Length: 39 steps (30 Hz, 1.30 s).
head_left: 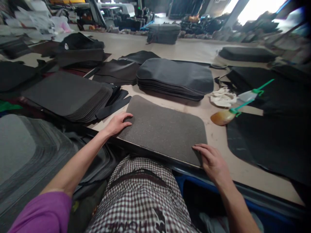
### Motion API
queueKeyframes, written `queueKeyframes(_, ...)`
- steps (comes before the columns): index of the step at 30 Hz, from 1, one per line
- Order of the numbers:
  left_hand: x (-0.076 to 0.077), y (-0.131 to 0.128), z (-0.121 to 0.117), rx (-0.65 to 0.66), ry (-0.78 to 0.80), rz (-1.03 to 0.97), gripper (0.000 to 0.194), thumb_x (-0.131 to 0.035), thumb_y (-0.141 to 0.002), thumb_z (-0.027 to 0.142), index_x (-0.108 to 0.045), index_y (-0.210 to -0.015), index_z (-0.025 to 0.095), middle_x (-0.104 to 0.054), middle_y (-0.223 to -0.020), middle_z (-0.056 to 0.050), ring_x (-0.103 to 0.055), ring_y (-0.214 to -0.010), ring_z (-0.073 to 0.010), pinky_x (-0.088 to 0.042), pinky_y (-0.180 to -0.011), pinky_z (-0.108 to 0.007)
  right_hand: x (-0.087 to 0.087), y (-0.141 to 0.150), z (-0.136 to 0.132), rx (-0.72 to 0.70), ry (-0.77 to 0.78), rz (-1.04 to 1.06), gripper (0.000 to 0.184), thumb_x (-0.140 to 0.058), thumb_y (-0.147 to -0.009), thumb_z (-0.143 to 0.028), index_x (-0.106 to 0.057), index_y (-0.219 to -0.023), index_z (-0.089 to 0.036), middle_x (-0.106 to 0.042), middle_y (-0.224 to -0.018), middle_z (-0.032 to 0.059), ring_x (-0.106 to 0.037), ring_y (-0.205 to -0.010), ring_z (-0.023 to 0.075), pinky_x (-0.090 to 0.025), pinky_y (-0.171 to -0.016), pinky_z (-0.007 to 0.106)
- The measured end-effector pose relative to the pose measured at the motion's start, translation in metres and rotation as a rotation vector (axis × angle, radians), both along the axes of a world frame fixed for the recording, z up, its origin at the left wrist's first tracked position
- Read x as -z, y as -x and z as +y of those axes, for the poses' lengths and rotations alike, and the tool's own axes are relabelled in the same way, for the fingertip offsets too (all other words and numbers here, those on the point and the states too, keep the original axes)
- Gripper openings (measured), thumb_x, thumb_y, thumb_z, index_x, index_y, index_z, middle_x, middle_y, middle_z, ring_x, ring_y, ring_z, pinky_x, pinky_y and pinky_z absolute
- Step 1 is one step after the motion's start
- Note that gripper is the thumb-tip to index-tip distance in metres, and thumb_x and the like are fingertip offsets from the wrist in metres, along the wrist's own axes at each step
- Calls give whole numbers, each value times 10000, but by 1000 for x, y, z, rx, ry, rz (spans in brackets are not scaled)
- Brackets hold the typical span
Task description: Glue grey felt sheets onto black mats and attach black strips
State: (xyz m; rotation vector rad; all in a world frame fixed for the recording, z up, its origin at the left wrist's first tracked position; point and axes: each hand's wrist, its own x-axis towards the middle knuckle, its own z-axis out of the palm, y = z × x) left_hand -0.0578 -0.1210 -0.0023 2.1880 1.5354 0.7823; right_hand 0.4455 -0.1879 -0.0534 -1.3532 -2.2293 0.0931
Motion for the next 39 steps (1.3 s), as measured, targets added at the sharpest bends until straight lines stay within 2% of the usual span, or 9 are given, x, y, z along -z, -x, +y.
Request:
queueKeyframes(11, 2, 0, -1, -7, 2, 58, 383, -706, -923, 357, -673, -1278, 217, -664, -1300, -112, -634, -1222, -264, -494, -1093, -450, 0, 1, -2, 5, 9, 22, 326, -437, -1033, -199, -699, -1209, -279, -689, -1214, 89, -634, -1109, 278, -543, -953, 462)
queueKeyframes(15, 6, 1, -5, -81, -102, 251, 513, -659, -951, 453, -613, -1410, 230, -383, -1634, -189, -416, -1482, -359, -387, -1183, -545, -6, 10, -6, 42, 31, 83, 298, -430, -1042, -217, -699, -1161, -262, -657, -1187, 110, -624, -1117, 279, -545, -964, 473)
queueKeyframes(17, 11, 2, -7, -97, -101, 357, 545, -588, -986, 484, -567, -1472, 237, -260, -1711, -190, -306, -1555, -386, -342, -1199, -581, -9, 14, -7, 93, 31, 133, 260, -441, -1043, -245, -698, -1085, -244, -626, -1143, 118, -622, -1096, 275, -548, -960, 469)
queueKeyframes(22, 23, 11, -4, -13, -42, 427, 496, -375, -1066, 477, -547, -1482, 269, -431, -1655, -132, -349, -1558, -305, -248, -1249, -559, -19, 14, -6, 130, 91, 204, 227, -450, -1039, -258, -666, -975, -230, -611, -1085, 104, -632, -1044, 249, -552, -953, 442)
queueKeyframes(26, 17, 12, 0, -82, -24, 349, 555, -309, -1081, 492, -434, -1553, 227, -461, -1635, -147, -391, -1536, -285, -257, -1244, -555, -30, 12, -1, 121, 114, 196, 274, -400, -1036, -233, -673, -1003, -236, -641, -1133, 101, -644, -1094, 242, -542, -992, 440)
queueKeyframes(29, 2, -9, 1, -74, -76, 320, 592, -319, -1078, 510, -404, -1572, 195, -436, -1648, -164, -380, -1545, -281, -266, -1252, -523, -37, 15, 20, 172, 41, 150, 270, -419, -1053, -301, -675, -1110, -239, -653, -1256, 117, -640, -1180, 262, -519, -1059, 482)
queueKeyframes(33, -11, -67, 8, 179, -84, 334, 636, -328, -1070, 560, -372, -1604, 217, -371, -1690, -143, -326, -1578, -257, -251, -1272, -488, -38, 31, 71, 147, -34, -49, 458, -429, -1067, -483, -611, -1376, -198, -545, -1527, 171, -495, -1438, 333, -414, -1179, 566)
queueKeyframes(36, -12, -100, 30, 293, -85, 382, 699, -346, -1050, 617, -338, -1629, 225, -315, -1715, -131, -270, -1603, -260, -185, -1293, -494, -27, 40, 107, 165, -15, -200, 652, -342, -1074, -572, -508, -1513, -120, -433, -1625, 215, -391, -1522, 360, -357, -1205, 592)
queueKeyframes(39, -5, -99, 62, 234, -73, 416, 748, -339, -1039, 650, -329, -1639, 202, -288, -1720, -145, -247, -1610, -277, -164, -1292, -499, -12, 40, 127, 226, 48, -284, 764, -267, -1073, -615, -424, -1577, -61, -379, -1650, 244, -350, -1546, 362, -305, -1225, 600)
